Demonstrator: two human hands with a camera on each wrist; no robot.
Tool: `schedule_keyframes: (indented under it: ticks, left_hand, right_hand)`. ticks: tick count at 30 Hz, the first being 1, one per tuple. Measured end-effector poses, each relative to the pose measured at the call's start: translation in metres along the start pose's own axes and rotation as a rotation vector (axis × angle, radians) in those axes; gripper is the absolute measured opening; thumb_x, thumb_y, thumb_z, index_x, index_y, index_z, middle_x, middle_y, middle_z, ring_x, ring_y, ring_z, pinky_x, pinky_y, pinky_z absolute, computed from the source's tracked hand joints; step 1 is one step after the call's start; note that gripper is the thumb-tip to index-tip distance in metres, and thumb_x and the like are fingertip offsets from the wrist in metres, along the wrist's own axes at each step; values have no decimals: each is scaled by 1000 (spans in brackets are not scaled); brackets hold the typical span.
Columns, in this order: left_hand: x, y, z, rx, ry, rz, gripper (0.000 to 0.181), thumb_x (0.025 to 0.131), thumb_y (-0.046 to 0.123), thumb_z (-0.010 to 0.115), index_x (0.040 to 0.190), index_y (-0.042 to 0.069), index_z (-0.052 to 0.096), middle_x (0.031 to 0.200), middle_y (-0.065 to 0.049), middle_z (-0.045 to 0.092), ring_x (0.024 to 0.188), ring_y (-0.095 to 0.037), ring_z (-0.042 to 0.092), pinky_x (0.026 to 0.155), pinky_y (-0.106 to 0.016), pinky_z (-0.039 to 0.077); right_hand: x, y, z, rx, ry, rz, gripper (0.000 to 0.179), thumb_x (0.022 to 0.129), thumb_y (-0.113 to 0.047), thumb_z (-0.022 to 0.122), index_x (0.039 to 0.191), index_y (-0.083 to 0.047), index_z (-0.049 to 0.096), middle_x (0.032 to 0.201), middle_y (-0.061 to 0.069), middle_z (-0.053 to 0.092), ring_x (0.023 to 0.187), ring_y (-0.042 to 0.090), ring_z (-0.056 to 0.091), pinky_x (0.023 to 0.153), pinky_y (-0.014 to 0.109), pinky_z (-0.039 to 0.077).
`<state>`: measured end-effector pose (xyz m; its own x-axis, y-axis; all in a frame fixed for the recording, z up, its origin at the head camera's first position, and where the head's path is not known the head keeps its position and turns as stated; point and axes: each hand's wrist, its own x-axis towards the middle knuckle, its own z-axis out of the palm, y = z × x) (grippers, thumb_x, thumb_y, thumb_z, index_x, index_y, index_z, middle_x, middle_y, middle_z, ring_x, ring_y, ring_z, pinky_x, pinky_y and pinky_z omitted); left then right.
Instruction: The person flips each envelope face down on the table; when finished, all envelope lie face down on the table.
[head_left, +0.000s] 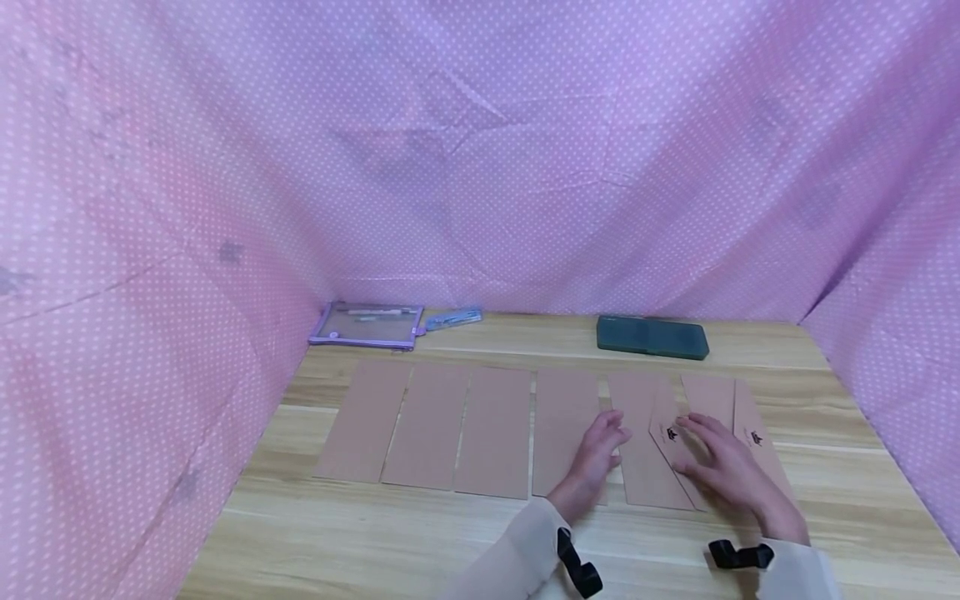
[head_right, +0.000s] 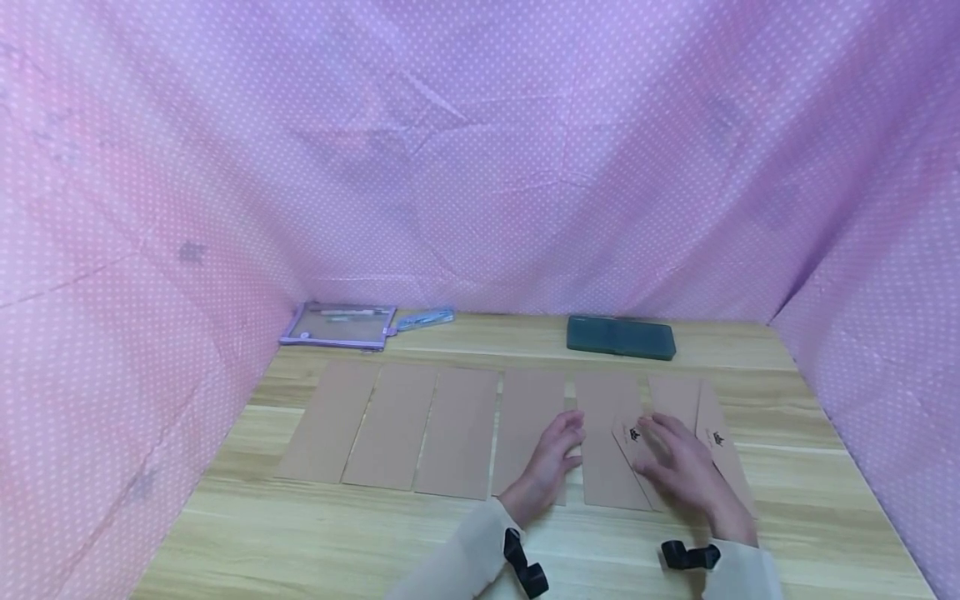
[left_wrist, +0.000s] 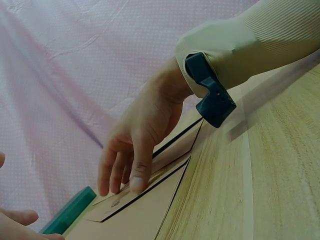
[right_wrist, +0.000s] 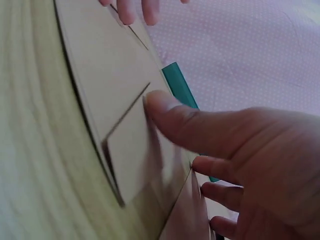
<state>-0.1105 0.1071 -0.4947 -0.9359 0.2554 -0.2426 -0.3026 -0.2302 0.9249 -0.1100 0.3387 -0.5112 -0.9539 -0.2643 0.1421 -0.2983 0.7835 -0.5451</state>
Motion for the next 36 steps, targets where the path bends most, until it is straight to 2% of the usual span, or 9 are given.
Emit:
schedule_keyframes:
  ticks: [8, 13, 19, 26, 30, 36]
  left_hand:
    - [0, -1, 3, -9, 14, -5, 48, 94, 23, 56, 140, 7, 51, 154, -16, 44, 140, -35, 44, 108, -59, 40]
    - [-2, 0, 8, -37, 14, 11, 48, 93, 21, 55, 137, 3, 52, 152, -17, 45, 138, -34, 43, 107, -60, 35]
    - [-3, 1, 12, -134, 25, -4, 45, 93, 17, 53, 135, 1, 53, 151, -15, 45, 139, -33, 39, 107, -62, 31]
    - [1, 2, 4, -307, 107, -51, 41, 94, 22, 47, 131, 4, 55, 151, -15, 42, 140, -40, 35, 108, -71, 30]
    - [2, 2, 1, -375, 109, -58, 44, 94, 26, 47, 130, 3, 53, 155, -18, 37, 138, -42, 36, 106, -66, 35]
    - [2, 1, 1, -394, 100, -75, 46, 92, 27, 50, 130, 2, 51, 150, -23, 44, 132, -41, 46, 99, -49, 43]
  right_hand:
    - [-2, 2, 4, -69, -9, -27, 54, 78, -22, 83, 127, -6, 66, 142, 34, 45, 128, 54, 42, 94, 73, 37]
    - [-4, 4, 5, -77, 31, -75, 55, 76, -20, 84, 126, -6, 66, 141, 34, 47, 125, 54, 44, 91, 71, 38]
    - [-5, 5, 6, -77, 54, -100, 55, 75, -20, 84, 126, -7, 66, 141, 33, 47, 124, 54, 45, 89, 69, 40]
    - [-6, 5, 6, -63, 31, -68, 54, 77, -21, 83, 127, -8, 65, 143, 32, 45, 126, 55, 43, 92, 70, 37]
    - [-6, 6, 6, -62, 31, -69, 54, 78, -21, 83, 127, -8, 65, 144, 32, 45, 127, 55, 42, 92, 70, 37]
    - [-6, 7, 6, -40, 27, -77, 54, 78, -20, 82, 128, -7, 64, 144, 33, 44, 127, 57, 41, 92, 71, 36]
